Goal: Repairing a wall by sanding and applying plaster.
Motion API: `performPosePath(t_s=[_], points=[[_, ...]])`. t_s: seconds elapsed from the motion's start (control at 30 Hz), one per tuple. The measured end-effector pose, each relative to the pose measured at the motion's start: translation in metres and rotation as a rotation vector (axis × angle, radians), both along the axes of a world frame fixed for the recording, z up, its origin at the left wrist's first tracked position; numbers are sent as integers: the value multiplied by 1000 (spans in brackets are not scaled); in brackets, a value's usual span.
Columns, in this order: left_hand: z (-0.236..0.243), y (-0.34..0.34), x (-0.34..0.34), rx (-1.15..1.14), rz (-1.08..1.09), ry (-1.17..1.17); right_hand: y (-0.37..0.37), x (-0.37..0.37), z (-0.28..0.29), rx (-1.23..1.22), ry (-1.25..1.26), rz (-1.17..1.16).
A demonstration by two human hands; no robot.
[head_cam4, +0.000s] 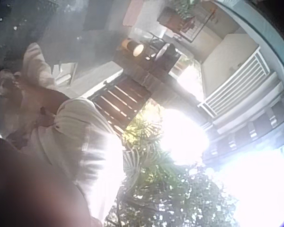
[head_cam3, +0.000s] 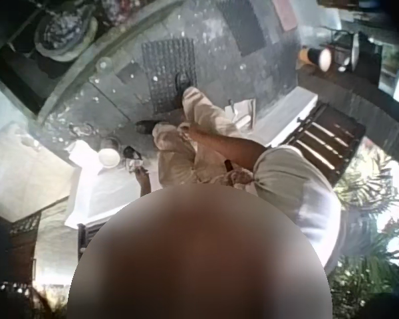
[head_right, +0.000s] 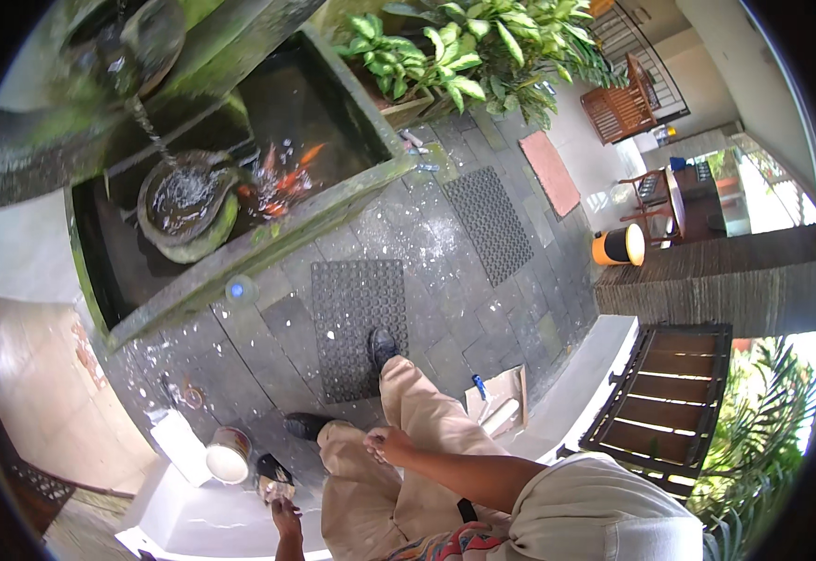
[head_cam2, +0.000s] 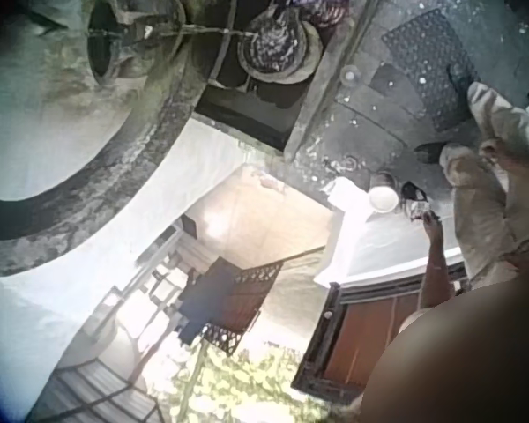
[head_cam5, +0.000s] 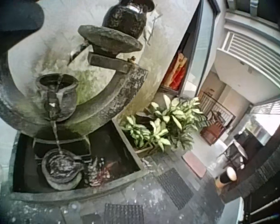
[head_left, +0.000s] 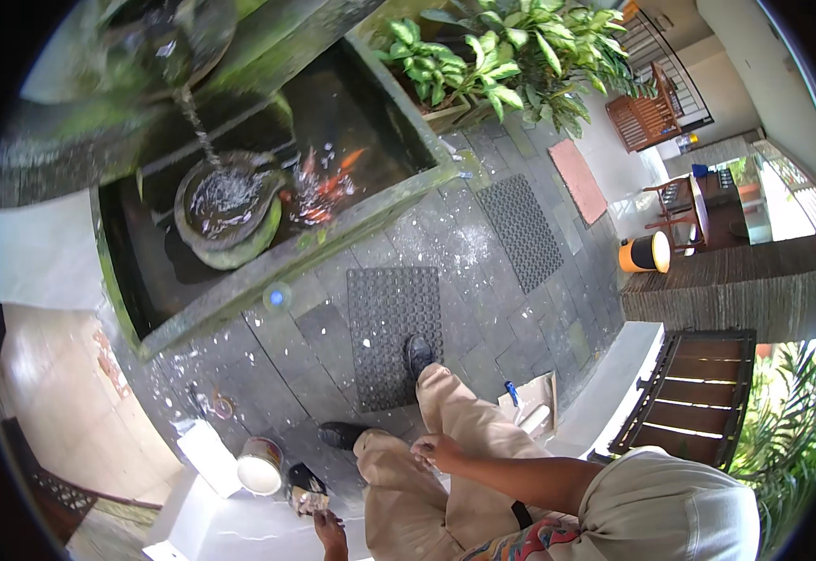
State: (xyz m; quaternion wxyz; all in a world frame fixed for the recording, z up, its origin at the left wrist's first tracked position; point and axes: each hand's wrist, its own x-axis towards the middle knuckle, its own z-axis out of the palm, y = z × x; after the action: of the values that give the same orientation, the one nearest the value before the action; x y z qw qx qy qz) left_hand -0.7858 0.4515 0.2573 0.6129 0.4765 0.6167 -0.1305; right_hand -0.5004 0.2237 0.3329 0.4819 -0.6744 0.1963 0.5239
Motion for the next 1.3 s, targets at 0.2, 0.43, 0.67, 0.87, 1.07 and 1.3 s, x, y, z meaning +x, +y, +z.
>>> performPosePath(t_s=[0.2,0.43,0.67,0.87,1.07,1.3], points=[[16,-28,-10,17,324,134,31,-16,-8,53,79,86],[-11,-75,-83,54,304,98,47,-23,-17,-89,170,208],[-9,-83,-89,129,157,114,60,24,-24,-144,262,372],[-21,-98,-74,82,538,82,135,76,-46,-127,116,591],[-46,-105,-93,-13,578,157,209,95,-101,-82,67,841],[-21,-91,-38,-219,779,171,228,171,-207,-231,125,860]])
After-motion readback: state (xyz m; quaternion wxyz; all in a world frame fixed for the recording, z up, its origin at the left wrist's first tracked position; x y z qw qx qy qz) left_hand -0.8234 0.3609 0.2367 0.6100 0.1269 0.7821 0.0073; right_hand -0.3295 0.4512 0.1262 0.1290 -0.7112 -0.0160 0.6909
